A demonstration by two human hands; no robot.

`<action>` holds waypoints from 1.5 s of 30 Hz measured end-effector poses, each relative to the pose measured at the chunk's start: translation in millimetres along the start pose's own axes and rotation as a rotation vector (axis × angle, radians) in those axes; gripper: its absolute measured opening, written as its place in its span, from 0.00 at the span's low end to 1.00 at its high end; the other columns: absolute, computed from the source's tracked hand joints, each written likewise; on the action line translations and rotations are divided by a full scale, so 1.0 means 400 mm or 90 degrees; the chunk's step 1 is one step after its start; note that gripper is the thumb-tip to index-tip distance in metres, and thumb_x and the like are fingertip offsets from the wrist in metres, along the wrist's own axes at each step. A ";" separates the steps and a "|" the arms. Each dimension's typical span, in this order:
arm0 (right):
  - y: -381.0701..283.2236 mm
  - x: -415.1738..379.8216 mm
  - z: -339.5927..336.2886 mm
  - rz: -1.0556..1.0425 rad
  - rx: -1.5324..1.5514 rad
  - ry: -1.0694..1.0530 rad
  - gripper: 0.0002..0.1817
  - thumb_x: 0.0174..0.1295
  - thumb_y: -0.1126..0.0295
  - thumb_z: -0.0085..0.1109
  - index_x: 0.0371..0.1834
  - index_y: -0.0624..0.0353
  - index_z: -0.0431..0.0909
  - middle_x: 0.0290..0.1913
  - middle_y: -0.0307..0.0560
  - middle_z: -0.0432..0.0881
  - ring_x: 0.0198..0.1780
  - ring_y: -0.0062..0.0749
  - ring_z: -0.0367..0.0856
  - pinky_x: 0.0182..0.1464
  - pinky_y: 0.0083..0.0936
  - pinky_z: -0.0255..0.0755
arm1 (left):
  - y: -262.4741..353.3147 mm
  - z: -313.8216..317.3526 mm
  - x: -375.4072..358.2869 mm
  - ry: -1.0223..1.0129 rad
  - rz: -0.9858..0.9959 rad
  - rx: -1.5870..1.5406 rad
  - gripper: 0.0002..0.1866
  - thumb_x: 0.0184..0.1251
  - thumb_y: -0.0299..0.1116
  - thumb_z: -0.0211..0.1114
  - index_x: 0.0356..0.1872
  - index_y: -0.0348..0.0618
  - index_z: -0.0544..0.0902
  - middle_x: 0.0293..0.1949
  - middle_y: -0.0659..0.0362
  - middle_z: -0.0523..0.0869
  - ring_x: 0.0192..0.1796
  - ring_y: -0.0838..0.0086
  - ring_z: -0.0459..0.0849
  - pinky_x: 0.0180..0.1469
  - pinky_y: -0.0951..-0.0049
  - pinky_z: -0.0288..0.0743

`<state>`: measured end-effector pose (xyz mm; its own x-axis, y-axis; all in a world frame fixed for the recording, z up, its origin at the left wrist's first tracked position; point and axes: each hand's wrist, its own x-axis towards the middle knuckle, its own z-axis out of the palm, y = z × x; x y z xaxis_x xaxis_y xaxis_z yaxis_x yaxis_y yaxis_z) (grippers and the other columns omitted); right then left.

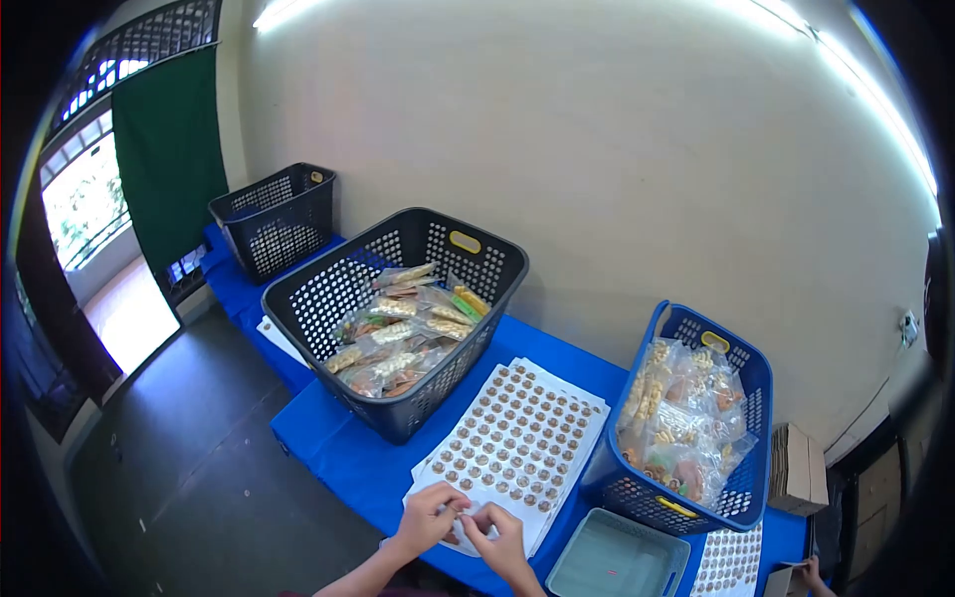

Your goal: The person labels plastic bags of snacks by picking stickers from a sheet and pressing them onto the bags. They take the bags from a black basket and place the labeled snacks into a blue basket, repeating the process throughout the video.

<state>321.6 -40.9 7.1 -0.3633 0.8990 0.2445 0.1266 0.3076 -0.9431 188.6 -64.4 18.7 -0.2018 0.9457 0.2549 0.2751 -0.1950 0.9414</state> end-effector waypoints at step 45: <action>-0.054 0.220 0.431 0.157 0.301 -0.004 0.20 0.56 0.59 0.56 0.42 0.67 0.72 0.35 0.42 0.77 0.36 0.22 0.74 0.39 0.20 0.67 | -0.178 -0.522 0.247 -0.256 -0.054 -0.275 0.15 0.65 0.39 0.52 0.41 0.35 0.73 0.40 0.61 0.76 0.42 0.81 0.71 0.46 0.78 0.66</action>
<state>127.7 -22.3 9.9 -0.3812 0.9245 0.0025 -0.2209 -0.0885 -0.9713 -47.1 -11.5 22.9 0.1892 0.9705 0.1498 -0.1504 -0.1221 0.9811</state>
